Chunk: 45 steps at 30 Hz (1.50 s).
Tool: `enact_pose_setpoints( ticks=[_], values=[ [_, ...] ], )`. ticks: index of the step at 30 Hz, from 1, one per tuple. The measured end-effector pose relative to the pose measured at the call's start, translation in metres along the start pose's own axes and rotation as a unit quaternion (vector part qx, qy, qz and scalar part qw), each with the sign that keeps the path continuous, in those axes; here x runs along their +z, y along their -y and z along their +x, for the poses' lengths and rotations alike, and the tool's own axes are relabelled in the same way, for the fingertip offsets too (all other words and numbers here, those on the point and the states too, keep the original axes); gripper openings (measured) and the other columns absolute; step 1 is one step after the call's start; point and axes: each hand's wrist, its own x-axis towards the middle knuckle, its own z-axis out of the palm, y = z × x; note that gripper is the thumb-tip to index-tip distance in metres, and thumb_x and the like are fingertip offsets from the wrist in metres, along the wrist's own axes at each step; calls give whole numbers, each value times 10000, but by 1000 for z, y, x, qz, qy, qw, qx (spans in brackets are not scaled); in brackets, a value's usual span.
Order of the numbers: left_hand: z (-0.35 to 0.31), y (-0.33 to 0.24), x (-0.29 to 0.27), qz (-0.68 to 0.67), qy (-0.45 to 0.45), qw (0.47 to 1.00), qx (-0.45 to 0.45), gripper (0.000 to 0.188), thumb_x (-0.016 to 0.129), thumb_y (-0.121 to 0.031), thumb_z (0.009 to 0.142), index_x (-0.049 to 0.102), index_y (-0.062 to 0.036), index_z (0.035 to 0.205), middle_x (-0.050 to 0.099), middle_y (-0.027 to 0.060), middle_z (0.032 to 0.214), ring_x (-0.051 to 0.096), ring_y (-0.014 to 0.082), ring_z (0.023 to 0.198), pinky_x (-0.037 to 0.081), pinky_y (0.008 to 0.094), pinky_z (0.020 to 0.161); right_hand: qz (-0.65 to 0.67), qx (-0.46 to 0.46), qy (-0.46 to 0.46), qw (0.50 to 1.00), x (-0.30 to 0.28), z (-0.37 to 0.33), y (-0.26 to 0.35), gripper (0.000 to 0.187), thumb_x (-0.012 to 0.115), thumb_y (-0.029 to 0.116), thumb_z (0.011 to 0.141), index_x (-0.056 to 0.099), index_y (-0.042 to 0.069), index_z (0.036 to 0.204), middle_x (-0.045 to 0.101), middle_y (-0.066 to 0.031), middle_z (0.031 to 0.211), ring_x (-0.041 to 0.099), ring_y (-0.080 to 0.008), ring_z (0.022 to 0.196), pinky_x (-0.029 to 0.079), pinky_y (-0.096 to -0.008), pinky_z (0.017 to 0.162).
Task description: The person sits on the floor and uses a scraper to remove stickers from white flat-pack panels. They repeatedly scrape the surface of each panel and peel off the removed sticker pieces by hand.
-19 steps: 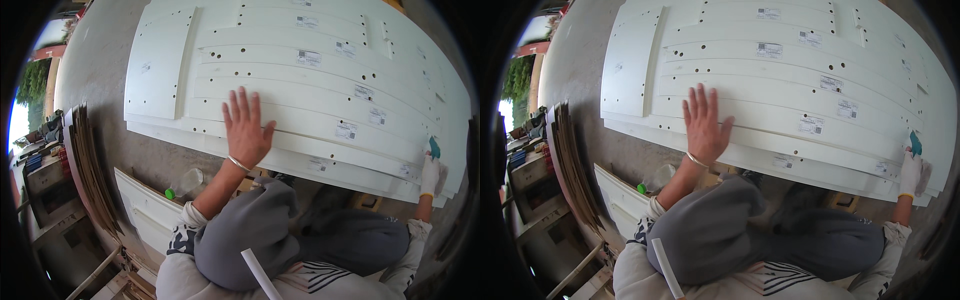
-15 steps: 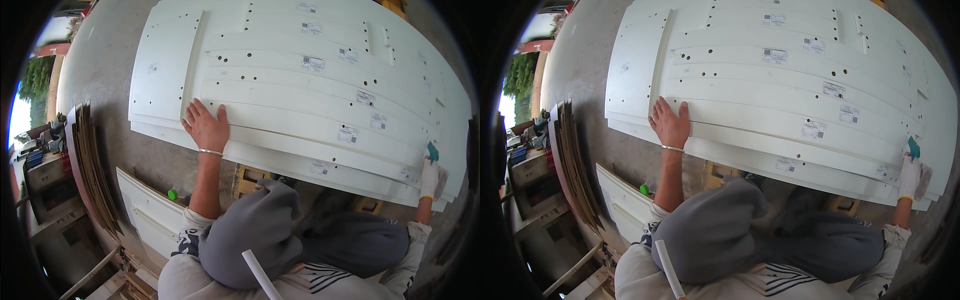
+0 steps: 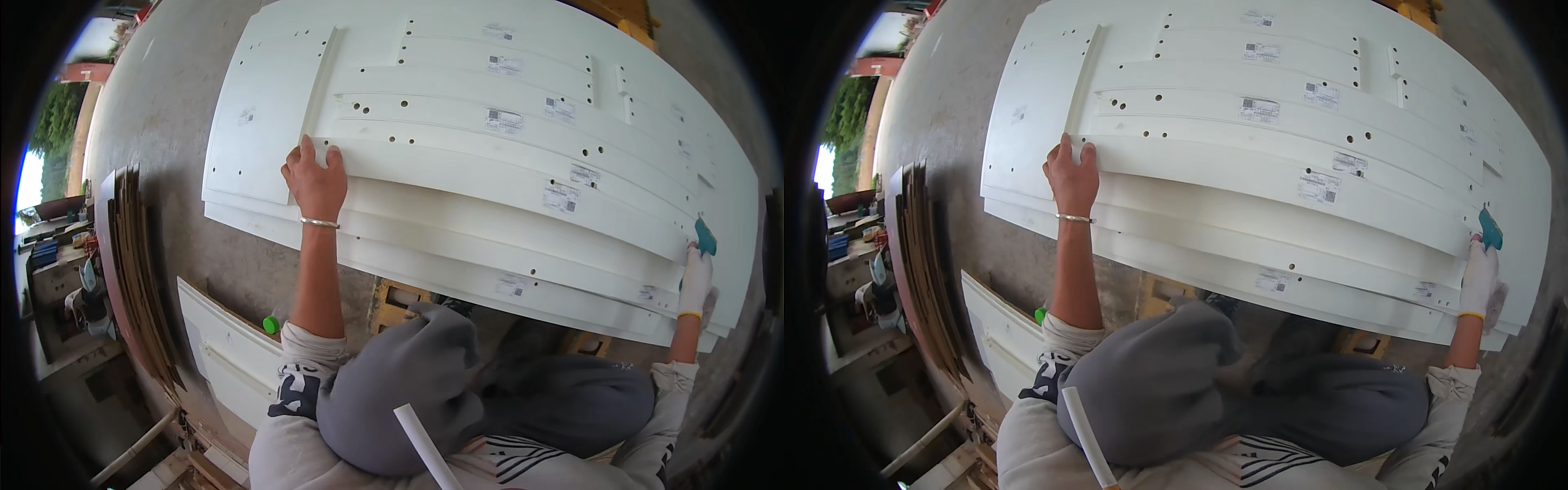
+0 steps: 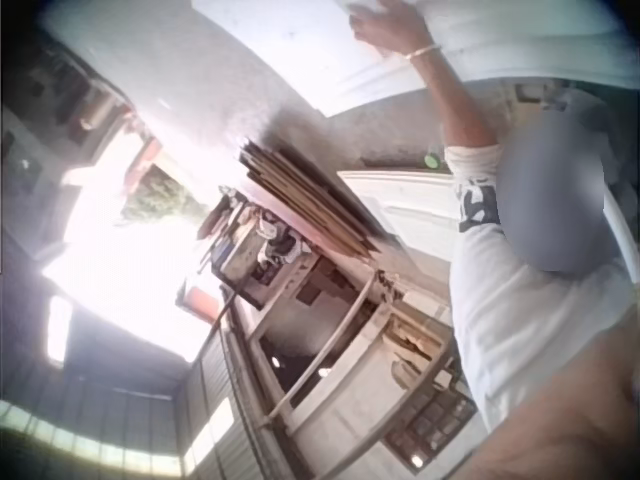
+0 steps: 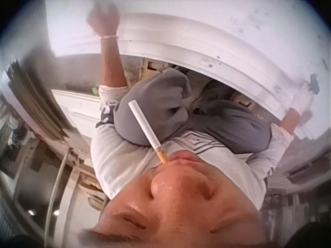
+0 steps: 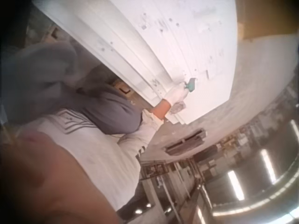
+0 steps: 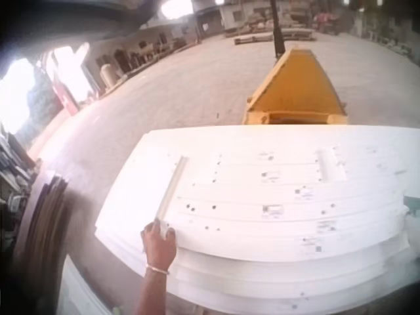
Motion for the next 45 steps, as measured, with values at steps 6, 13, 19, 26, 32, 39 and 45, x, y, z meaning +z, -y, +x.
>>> enact_pose_setpoints(
  ticks=[6,13,19,26,32,39,45],
  values=[
    [4,18,9,9,-44,996,73,557,642,-219,999,534,26,1487,394,317,1605,339,493,1498,350,544,1207,-52,-21,32,998,22,-18,57,431,584,393,1029,699,13,1199,719,-141,1036,651,-238,956,487,-370,877],
    [-136,-51,4,-50,188,890,413,675,857,-267,794,653,-284,1437,372,122,1696,256,357,1601,143,613,1287,100,-54,-16,993,-10,-8,26,344,545,287,1068,711,62,1269,721,-94,1168,647,-185,1021,496,-341,924],
    [-131,-82,32,-72,145,902,400,823,791,-218,861,428,-118,1593,293,160,1721,236,367,1605,150,592,1291,304,-102,172,931,-17,-72,121,396,508,307,1136,606,15,1384,655,-42,1055,633,-127,944,528,-302,899],
    [-161,-147,42,-116,176,884,416,734,718,-224,896,447,56,1517,317,305,1651,260,462,1567,195,611,1274,285,-60,386,875,-13,-109,188,412,473,56,1012,499,-34,1413,618,-75,1064,656,-129,881,579,-284,630],
    [-175,-164,49,-115,168,862,463,701,728,-222,858,511,57,1463,385,284,1616,329,450,1533,230,632,1256,127,-124,368,913,10,-160,290,596,533,-68,911,416,-40,1495,585,-157,1246,657,-148,975,584,-303,684],
    [-139,-181,45,-98,167,909,368,723,706,-324,915,495,78,1478,390,269,1612,326,444,1523,220,624,1255,148,-219,291,919,30,-145,315,606,715,76,943,464,-76,1474,678,-147,1124,636,-146,855,541,-283,755],
    [-147,-191,50,-126,188,883,411,725,675,-368,938,498,86,1475,400,276,1614,298,441,1549,179,614,1273,72,-380,239,891,51,-156,307,555,691,103,936,557,68,1473,693,-159,1117,692,-234,897,565,-347,819]
  ],
)
